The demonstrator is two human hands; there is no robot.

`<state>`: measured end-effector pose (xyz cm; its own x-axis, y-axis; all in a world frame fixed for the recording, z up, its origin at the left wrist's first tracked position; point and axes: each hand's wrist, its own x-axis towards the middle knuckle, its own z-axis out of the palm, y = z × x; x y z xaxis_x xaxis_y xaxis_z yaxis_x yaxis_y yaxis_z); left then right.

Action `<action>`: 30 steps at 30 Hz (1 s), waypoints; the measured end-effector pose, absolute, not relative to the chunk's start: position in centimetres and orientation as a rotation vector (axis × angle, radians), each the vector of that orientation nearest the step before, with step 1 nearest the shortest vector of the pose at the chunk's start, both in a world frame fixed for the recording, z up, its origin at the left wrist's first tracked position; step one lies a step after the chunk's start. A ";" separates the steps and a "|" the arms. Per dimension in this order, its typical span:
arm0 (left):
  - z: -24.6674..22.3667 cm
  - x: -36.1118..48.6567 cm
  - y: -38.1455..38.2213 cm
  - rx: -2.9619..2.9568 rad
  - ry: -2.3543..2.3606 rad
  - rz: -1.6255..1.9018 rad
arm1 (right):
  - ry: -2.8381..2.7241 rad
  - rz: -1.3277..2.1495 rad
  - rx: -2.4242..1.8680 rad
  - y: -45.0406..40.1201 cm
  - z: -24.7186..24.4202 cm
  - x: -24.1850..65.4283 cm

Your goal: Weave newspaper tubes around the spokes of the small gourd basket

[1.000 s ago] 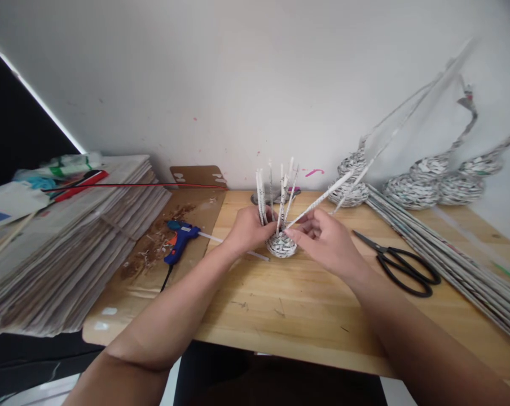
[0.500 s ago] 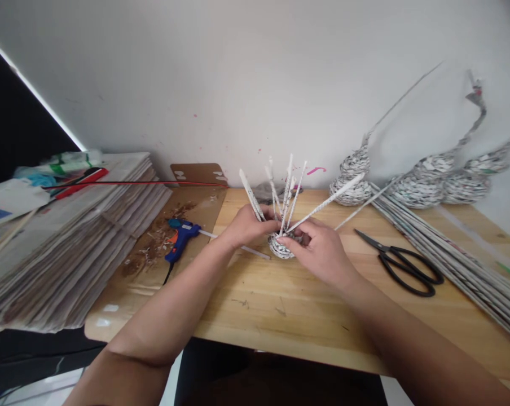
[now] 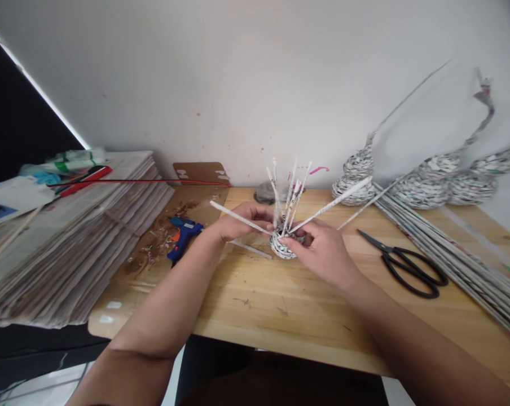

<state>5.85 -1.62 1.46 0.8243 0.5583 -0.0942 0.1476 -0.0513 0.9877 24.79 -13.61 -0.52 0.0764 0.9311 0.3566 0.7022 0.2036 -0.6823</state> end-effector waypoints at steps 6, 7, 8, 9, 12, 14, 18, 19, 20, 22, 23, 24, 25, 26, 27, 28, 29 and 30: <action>0.9 6.7 -2.1 1.576 0.691 0.471 | -1.718 0.307 -1.537 -13.8 -0.3 24.6; 0.9 6.7 -2.1 1.588 0.696 0.471 | -1.726 0.305 -1.533 -13.9 -0.3 24.6; 0.9 6.7 -2.1 1.604 0.698 0.465 | -1.732 0.308 -1.528 -14.0 -0.3 24.5; 1.0 6.6 -2.1 1.623 0.695 0.451 | -1.740 0.310 -1.522 -14.0 -0.2 24.5; 1.7 6.5 -2.5 1.695 0.684 0.413 | -1.773 0.299 -1.511 -14.1 -0.1 24.4; 2.3 6.5 -2.8 1.751 0.687 0.414 | -1.784 0.275 -1.517 -14.2 -0.2 24.3; 2.4 6.7 -2.9 1.716 0.663 0.436 | -1.763 0.263 -1.518 -14.1 -0.2 24.4; 2.1 6.8 -2.7 1.684 0.660 0.434 | -1.759 0.267 -1.519 -14.1 -0.2 24.4; 1.8 6.9 -2.5 1.655 0.664 0.426 | -1.758 0.273 -1.522 -14.1 -0.2 24.4; 1.1 6.9 -2.1 1.596 0.683 0.408 | -1.761 0.284 -1.529 -14.1 -0.1 24.4; 0.8 6.9 -1.9 1.564 0.688 0.399 | -1.763 0.290 -1.533 -14.1 0.0 24.4; 0.6 7.0 -1.8 1.531 0.684 0.392 | -1.763 0.297 -1.538 -14.1 0.1 24.4; 0.5 7.0 -1.8 1.503 0.674 0.390 | -1.763 0.307 -1.541 -14.1 0.1 24.4; 0.4 7.0 -1.9 1.489 0.663 0.393 | -1.762 0.319 -1.544 -14.1 0.1 24.4; 0.5 7.0 -2.0 1.493 0.655 0.405 | -1.762 0.327 -1.544 -14.1 0.2 24.4; 0.6 7.0 -2.2 1.509 0.651 0.418 | -1.766 0.334 -1.541 -14.1 0.2 24.4; 0.7 7.1 -2.4 1.533 0.650 0.431 | -1.773 0.341 -1.534 -14.1 0.2 24.5; 0.9 7.1 -2.6 1.559 0.655 0.442 | -1.783 0.349 -1.525 -14.0 0.2 24.5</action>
